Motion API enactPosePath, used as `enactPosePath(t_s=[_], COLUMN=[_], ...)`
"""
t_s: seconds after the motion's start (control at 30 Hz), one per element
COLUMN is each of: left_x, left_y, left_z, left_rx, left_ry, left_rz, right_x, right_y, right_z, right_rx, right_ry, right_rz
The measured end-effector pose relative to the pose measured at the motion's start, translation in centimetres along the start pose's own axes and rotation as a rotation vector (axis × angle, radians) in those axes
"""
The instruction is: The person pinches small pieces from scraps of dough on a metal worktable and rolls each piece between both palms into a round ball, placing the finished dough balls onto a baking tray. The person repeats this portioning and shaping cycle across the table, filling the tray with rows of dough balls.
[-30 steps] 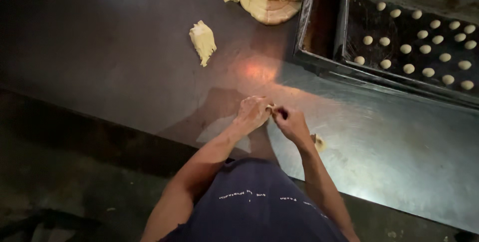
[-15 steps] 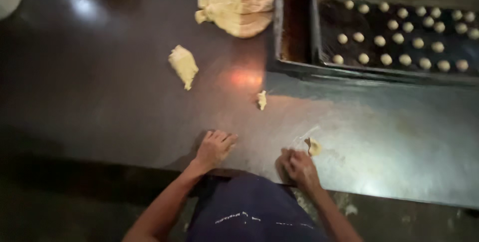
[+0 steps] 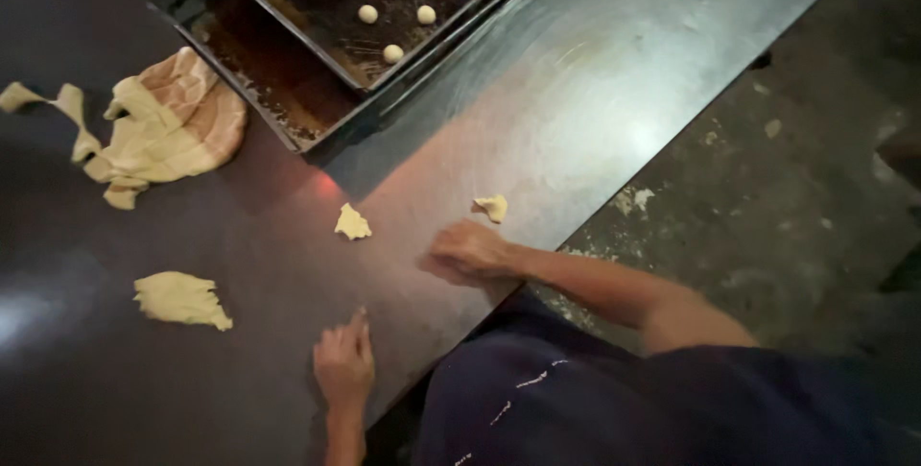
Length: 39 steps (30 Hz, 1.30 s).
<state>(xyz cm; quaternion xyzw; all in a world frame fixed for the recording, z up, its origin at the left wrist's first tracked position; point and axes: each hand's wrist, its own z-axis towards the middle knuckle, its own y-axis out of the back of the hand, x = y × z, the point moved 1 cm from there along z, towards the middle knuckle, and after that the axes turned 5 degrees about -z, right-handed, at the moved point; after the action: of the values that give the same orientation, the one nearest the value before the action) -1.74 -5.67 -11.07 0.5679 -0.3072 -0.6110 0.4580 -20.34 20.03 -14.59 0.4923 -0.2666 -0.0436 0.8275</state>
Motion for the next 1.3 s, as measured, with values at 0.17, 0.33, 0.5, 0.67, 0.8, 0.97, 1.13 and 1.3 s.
enactPosePath(t_s=[0.17,0.33,0.5,0.67,0.8,0.97,1.13,1.3], left_x=[-2.9,-0.1,0.9,-2.8,1.0,-0.8,-2.9,1.2], left_y=[-4.3,-0.4,-2.6,-2.7,2.0,-1.3,-0.9,2.1], left_z=[0.8,-3.1,1.7,-2.0,-2.1,2.6,-1.8,0.4], left_rx=[-0.161,-0.001,-0.242,-0.223,-0.181,-0.35,-0.272,-0.239], left_ry=[-0.072,-0.044,-0.001,-0.079,0.037,0.088,-0.025,0.173], left_rz=[-0.156,-0.19,-0.085,-0.351,-0.24,-0.166,-0.395,-0.032], right_x=[3.5,2.4,2.1,4.9,1.5,2.2,4.0,-0.7], right_y=[-1.2,5.1,1.1,0.5,4.0,0.5,1.4,3.9], right_z=[3.6,0.6,6.5,3.7,3.7,8.1,3.9,6.7], right_rx=[-0.054,-0.005,-0.045,-0.045,0.059,-0.116,-0.026,-0.004], right_ry=[0.18,0.266,-0.039,0.05,0.065,-0.026,0.049,0.007], right_rz=[0.209,0.327,0.082,0.162,0.094,0.099,0.282,0.095])
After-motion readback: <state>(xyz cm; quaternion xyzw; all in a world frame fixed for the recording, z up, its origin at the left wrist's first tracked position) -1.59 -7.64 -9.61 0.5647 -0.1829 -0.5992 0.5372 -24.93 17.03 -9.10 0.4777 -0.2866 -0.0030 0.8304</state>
